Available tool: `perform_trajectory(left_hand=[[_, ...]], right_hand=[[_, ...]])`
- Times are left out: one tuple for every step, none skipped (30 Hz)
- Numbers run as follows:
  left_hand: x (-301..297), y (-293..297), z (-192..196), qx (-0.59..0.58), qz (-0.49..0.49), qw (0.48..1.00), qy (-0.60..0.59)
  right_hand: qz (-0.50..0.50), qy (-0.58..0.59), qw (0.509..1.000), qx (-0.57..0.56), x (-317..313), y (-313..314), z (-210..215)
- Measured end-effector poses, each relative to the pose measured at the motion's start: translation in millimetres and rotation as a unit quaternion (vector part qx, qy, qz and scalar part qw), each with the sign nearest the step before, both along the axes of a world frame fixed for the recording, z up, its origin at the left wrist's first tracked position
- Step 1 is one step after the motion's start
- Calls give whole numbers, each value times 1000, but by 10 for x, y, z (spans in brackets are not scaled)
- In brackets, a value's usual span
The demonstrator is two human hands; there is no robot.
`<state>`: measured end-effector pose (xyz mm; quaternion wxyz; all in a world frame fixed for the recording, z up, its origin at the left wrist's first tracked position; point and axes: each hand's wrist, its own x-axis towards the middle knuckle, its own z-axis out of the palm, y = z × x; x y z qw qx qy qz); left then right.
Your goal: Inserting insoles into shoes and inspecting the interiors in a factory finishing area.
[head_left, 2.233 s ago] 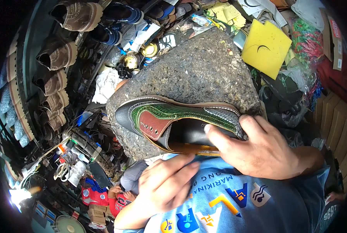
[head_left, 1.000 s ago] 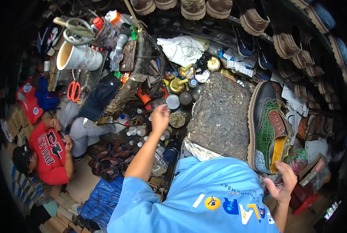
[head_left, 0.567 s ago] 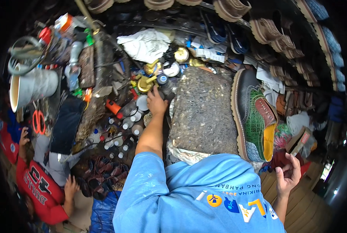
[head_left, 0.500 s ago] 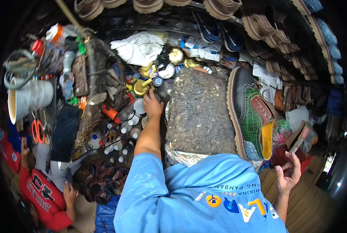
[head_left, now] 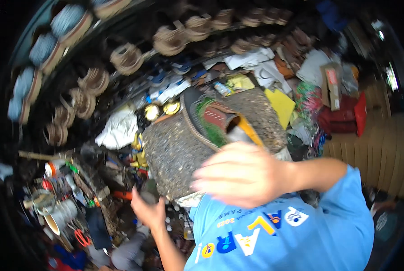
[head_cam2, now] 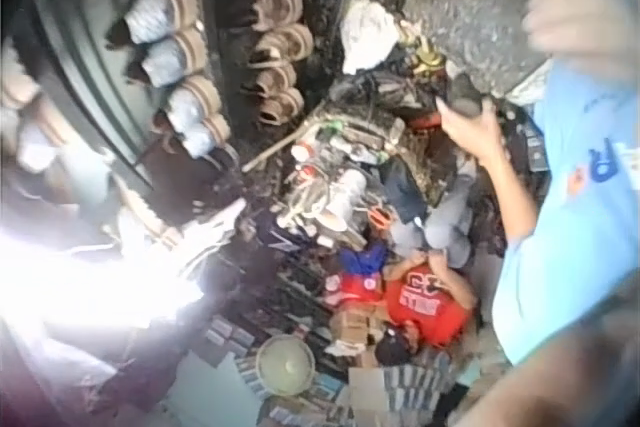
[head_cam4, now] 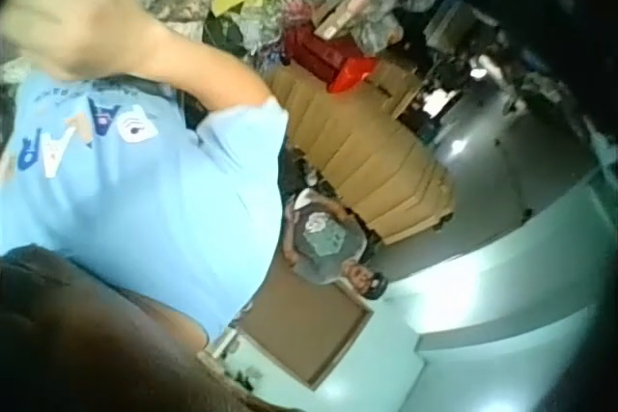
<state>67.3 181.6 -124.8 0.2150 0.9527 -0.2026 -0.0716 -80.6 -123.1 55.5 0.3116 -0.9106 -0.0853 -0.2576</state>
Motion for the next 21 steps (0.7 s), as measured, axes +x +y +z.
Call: perform_trajectory(left_hand=[[-30,28,428,13,-7,1000,-6],[-46,52,813,24,-12,1000,-13],[-87,57,1153,17,-40,997,-62],[-130,81,1473,14,-62,992,-111],[-110,83,1746,11,-78,995,-67],[-94,82,2026,11,-88,996,-24],[-76,-6,2319,41,-125,991,-1],[-198,-340,2750,75,-95,993,17],[-233,-457,2977,62,-148,987,-21],[-273,-531,3154,47,-199,977,-57],[-264,-630,3331,20,-256,964,-64],[-259,-728,3507,-7,-309,948,-72],[-346,-888,3647,-26,-284,957,-50],[-457,-1054,3711,-81,-280,955,-58],[-447,-1198,3716,-150,-375,908,-116],[-320,-1346,3828,-175,-470,862,-76],[-339,-1643,4029,-103,-545,824,-119],[-318,-1867,4058,-157,-579,797,-72],[-355,-2111,4177,-120,-636,758,-82],[-643,-2220,3851,-240,-545,798,-94],[-645,-2419,3776,-334,-555,762,3]], right_hand=[[23,-28,999,-1,141,74,-30],[47,-56,997,-5,279,160,-49],[63,-60,996,5,407,265,-55],[84,-65,994,18,516,388,-53],[88,-55,995,11,579,477,-70],[98,-47,994,6,642,524,-60],[89,-58,994,6,689,504,-13],[133,-5,990,37,735,494,33],[180,45,980,69,743,471,83],[175,35,981,69,735,464,111],[180,16,978,100,713,445,121],[187,-4,974,128,688,437,146],[176,-49,973,140,624,412,163],[169,-53,975,136,538,354,220],[124,-106,976,147,424,255,320],[77,-158,972,156,292,132,404],[13,-204,970,129,145,-17,457],[-46,-248,963,99,-7,-149,511],[-118,-284,949,70,-175,-288,570],[-153,-308,937,65,-386,-505,586],[-190,-295,935,45,-589,-611,626]])
